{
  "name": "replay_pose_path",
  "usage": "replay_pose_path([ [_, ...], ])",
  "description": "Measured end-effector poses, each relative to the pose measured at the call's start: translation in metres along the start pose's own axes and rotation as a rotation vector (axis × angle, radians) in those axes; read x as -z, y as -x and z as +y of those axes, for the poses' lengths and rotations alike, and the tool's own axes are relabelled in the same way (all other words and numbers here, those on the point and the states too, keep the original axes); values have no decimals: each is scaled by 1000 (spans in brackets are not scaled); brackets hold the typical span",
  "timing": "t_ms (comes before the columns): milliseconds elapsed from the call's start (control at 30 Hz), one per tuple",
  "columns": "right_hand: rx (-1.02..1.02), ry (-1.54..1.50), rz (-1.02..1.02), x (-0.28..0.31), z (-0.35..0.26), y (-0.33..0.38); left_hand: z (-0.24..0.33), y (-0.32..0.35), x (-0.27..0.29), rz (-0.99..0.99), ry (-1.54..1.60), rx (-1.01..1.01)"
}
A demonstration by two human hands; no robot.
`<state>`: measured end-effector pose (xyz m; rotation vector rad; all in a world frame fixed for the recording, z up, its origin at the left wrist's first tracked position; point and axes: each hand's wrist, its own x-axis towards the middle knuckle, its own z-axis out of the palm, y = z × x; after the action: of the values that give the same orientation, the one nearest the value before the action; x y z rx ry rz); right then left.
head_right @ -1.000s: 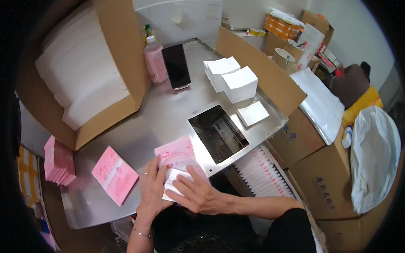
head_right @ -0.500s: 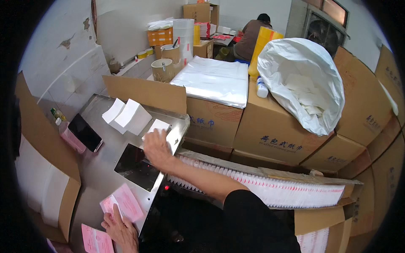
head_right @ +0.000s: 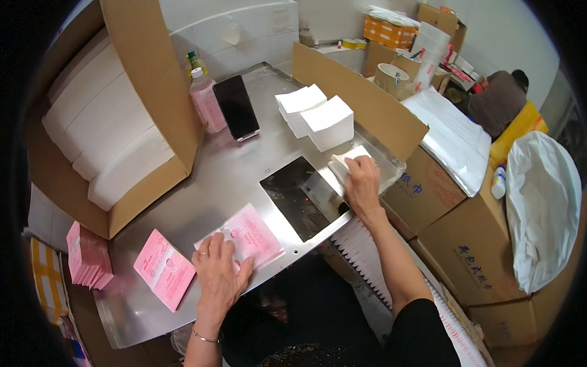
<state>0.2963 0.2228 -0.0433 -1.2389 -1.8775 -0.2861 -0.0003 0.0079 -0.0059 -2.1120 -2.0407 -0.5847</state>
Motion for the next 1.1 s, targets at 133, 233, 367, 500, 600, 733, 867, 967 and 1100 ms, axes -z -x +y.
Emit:
replay_pose_path([
  [133, 59, -131, -3, 19, -47, -2, 20, 8, 5, -122, 77, -72],
  [233, 530, -283, -167, 39, -139, 34, 12, 10, 16, -145, 243, -22],
  [367, 731, -574, -348, 54, -189, 72, -5, 8, 20, -124, 108, 48],
  [500, 441, -214, -644, 6, -204, 55, 24, 18, -9, 89, 90, 48],
  [600, 374, -243, -567, -20, -216, 37, 39, 12, -16, 30, 2, 217],
  [733, 388, -207, -527, -44, -162, 45, 31, 32, 16, -61, 413, -51],
  [867, 27, -240, -635, -51, -107, 17, 8, 61, 18, -27, 823, 56],
  [967, 168, 141, -832, -30, -88, 11, -12, 44, 36, 144, 560, -19],
  [1100, 59, 67, -299, 21, -71, 13, -65, 75, 62, 429, 96, 304],
])
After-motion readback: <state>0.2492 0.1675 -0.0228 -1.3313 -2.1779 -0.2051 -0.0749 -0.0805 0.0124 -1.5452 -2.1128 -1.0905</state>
